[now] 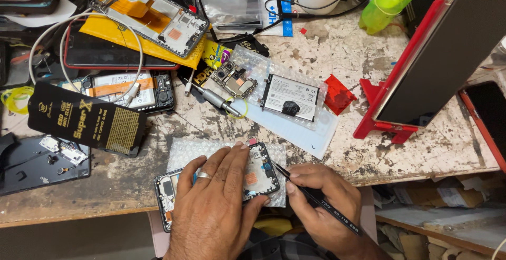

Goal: The person uses tweezers to remove small components and adhesive residue from the interior frame of a disassembled smartphone. They carefully lift and peel away parts from the phone's chassis while holding the device steady.

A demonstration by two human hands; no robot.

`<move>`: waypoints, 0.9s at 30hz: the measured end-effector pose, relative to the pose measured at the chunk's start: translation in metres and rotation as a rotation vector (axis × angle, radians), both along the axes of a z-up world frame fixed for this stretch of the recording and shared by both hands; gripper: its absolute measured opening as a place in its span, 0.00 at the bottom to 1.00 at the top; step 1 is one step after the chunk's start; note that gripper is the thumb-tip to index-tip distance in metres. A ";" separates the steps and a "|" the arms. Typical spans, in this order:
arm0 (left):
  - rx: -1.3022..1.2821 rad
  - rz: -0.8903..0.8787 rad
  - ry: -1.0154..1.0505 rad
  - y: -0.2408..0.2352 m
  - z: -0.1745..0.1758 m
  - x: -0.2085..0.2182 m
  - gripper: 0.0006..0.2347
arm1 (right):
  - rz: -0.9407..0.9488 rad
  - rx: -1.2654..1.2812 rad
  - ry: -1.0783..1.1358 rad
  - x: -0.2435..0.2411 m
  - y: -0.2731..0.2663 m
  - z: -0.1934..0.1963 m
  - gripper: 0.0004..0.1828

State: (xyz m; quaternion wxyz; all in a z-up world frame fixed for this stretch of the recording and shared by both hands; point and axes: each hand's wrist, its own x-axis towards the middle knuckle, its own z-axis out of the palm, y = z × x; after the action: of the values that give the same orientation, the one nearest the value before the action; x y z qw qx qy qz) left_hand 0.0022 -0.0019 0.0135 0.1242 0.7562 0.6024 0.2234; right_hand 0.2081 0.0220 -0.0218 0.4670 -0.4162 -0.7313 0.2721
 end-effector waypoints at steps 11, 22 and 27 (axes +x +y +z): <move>0.003 -0.009 0.022 0.001 0.001 0.001 0.36 | -0.004 -0.047 0.042 0.002 -0.001 -0.009 0.10; 0.142 -0.113 0.000 0.008 0.011 -0.003 0.29 | 0.062 -0.272 0.496 0.021 -0.007 -0.032 0.09; -0.149 0.032 -0.013 0.012 0.027 0.019 0.10 | 0.081 -0.210 0.529 0.023 -0.009 -0.034 0.10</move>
State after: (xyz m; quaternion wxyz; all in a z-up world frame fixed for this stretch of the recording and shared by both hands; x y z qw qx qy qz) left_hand 0.0211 0.0103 0.0405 0.1807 0.7334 0.6287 0.1848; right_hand 0.2311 0.0135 -0.0562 0.5845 -0.3474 -0.5679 0.4639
